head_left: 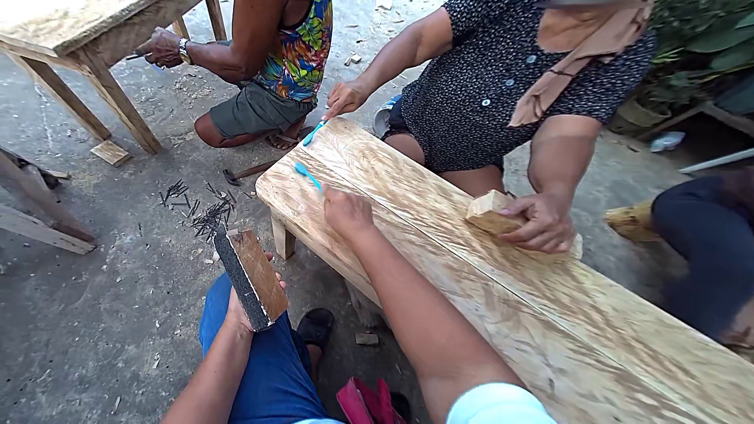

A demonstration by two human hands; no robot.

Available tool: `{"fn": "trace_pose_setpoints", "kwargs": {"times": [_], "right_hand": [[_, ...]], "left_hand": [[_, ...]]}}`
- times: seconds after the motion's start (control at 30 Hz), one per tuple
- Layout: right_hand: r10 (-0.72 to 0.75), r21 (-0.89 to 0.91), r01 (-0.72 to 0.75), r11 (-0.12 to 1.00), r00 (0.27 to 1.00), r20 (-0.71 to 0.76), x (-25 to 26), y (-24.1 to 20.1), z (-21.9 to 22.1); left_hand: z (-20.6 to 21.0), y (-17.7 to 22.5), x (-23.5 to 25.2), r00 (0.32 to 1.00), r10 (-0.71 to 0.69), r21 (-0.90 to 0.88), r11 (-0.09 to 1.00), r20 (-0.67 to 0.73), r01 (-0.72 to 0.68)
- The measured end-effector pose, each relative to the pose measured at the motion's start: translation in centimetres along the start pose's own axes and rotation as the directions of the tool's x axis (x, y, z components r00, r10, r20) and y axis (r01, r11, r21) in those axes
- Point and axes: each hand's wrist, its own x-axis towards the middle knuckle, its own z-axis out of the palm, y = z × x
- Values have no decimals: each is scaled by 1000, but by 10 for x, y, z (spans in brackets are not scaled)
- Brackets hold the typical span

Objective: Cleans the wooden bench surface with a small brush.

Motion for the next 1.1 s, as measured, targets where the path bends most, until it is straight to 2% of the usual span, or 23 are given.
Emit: {"fn": "trace_pose_setpoints", "kwargs": {"times": [0.07,0.1,0.2,0.23,0.33,0.47,0.5,0.6,0.63,0.73,0.77,0.83,0.87,0.9,1.03,1.07,1.1], "right_hand": [[72,-34,-72,997,997,-5,16,-7,-2],[46,-44,-46,998,999,11,18,-15,0],[-158,5,158,987,983,97,17,-34,4],[-176,17,175,984,978,110,18,-34,2],[-86,18,85,996,994,69,20,-25,4],[-265,-2,267,964,960,86,-7,-23,11],[-241,-4,242,970,969,56,-10,-13,10],[34,-26,-35,999,998,-47,-17,25,5],[53,-18,-55,998,995,-79,-26,34,8],[-135,-17,134,991,985,-103,-59,47,19],[-134,-22,133,991,987,-92,-65,55,17],[49,-25,-50,998,997,-52,-68,76,6],[115,-22,-117,993,990,-78,-68,84,4],[122,-3,-123,992,988,-95,-71,86,6],[-177,85,184,979,981,-81,-100,79,23],[-157,81,164,983,983,-92,-101,84,22],[-65,73,71,995,994,-88,-99,91,17]], "left_hand": [[1,-1,-1,1000,-2,7,1000,-16,2],[1,-1,0,1000,0,1,1000,-11,0],[0,0,2,1000,14,-27,1000,9,-13],[1,0,2,1000,11,-31,999,11,-11],[-1,0,0,1000,0,-47,999,7,0],[-4,2,3,1000,25,-20,999,17,-25],[-4,3,3,999,32,-15,999,13,-32],[-5,2,2,999,39,-6,999,4,-39],[-5,2,2,999,40,-9,999,6,-40],[-4,2,5,999,36,-9,999,19,-36],[-4,1,6,999,34,-1,999,19,-34],[-2,-1,4,999,29,6,1000,15,-29],[-1,-2,3,999,31,13,999,14,-31],[0,-2,2,999,33,13,999,25,-33],[0,-2,3,999,34,38,999,33,-35],[0,-2,2,999,32,48,998,31,-34],[0,-3,2,999,34,60,998,29,-36]]}}
